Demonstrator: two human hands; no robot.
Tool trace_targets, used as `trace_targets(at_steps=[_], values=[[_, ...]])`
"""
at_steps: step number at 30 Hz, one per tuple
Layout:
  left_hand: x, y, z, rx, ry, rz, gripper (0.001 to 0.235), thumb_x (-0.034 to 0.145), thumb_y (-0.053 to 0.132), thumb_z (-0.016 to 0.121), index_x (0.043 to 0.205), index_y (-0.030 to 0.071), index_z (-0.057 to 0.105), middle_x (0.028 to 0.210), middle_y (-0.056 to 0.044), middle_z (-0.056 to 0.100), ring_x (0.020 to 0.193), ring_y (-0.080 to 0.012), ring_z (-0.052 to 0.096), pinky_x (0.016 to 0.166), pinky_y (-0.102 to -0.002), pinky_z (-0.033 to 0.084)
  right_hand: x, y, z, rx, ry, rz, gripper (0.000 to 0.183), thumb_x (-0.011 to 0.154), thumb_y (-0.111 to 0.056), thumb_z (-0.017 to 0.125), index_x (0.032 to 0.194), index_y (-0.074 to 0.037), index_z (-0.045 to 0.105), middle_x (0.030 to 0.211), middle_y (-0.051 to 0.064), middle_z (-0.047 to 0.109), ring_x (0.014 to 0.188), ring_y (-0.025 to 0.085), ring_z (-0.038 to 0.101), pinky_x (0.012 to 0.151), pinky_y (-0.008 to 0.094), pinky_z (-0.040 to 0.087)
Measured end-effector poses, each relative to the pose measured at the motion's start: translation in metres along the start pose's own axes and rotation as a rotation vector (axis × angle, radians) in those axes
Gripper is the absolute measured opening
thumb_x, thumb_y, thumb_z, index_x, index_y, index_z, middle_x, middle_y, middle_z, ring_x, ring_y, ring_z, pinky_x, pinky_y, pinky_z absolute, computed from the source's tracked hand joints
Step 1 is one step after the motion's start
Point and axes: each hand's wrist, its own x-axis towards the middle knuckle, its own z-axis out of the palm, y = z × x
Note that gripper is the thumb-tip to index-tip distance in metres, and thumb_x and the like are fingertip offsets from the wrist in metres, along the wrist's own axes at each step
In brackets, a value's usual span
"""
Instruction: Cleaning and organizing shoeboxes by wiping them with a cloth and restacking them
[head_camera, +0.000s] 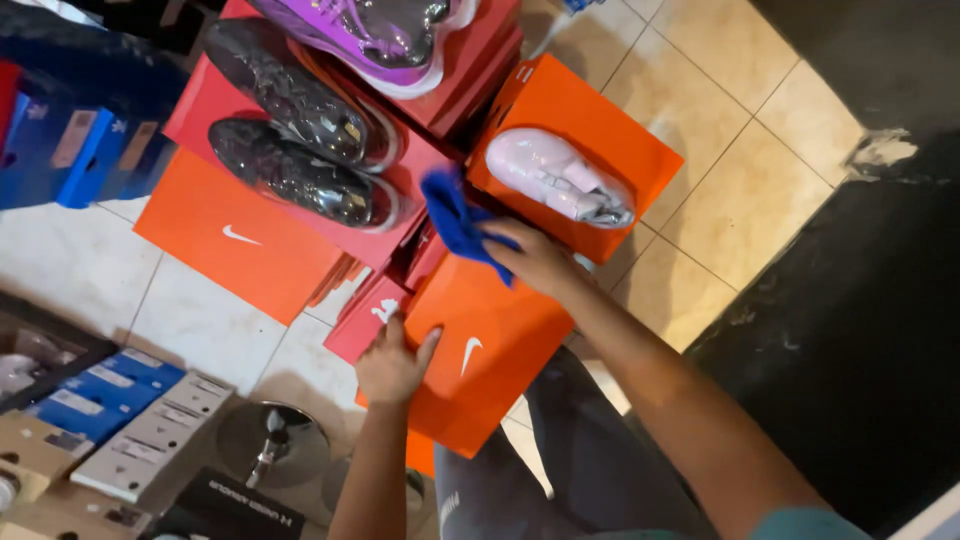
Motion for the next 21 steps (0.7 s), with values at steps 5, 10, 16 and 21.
trace_targets(at_steps=[5, 10, 16, 21], values=[[0.001, -0.004, 0.003, 0.020, 0.013, 0.023, 0.073, 0.085, 0.079, 0.056, 0.122, 0.016, 0.065, 0.090, -0.010, 0.074, 0.074, -0.0339, 0.076, 0.064, -0.050, 0.060, -0.050, 0.027, -0.056, -0.210, -0.067, 0.158, 0.036, 0.093, -0.026, 0.069, 0.127, -0.014, 0.071, 0.123, 0.015, 0.071, 0.116, 0.034, 0.068, 0.099, 0.047, 0.054], [0.000, -0.005, 0.009, 0.064, 0.079, 0.054, 0.072, 0.086, 0.080, 0.055, 0.119, 0.017, 0.064, 0.082, -0.006, 0.071, 0.067, -0.0296, 0.075, 0.062, -0.046, 0.060, 0.005, 0.007, -0.020, -0.141, -0.146, 0.086, 0.041, 0.095, -0.022, 0.067, 0.135, -0.011, 0.066, 0.132, 0.017, 0.067, 0.127, 0.037, 0.060, 0.108, 0.048, 0.047], [0.001, -0.006, 0.004, 0.025, -0.026, 0.007, 0.072, 0.087, 0.074, 0.058, 0.124, 0.013, 0.063, 0.084, -0.014, 0.073, 0.073, -0.0390, 0.075, 0.065, -0.054, 0.060, 0.007, 0.021, -0.004, -0.100, -0.078, 0.049, 0.029, 0.097, -0.028, 0.064, 0.125, -0.020, 0.069, 0.104, 0.007, 0.068, 0.084, 0.023, 0.073, 0.075, 0.038, 0.062], [0.001, -0.004, 0.010, -0.010, -0.015, 0.009, 0.072, 0.089, 0.080, 0.049, 0.122, 0.017, 0.063, 0.088, -0.010, 0.073, 0.073, -0.0363, 0.075, 0.066, -0.051, 0.060, -0.117, 0.095, -0.071, -0.051, 0.190, 0.473, 0.034, 0.085, -0.025, 0.075, 0.118, -0.021, 0.074, 0.103, 0.006, 0.071, 0.090, 0.023, 0.070, 0.079, 0.039, 0.058]])
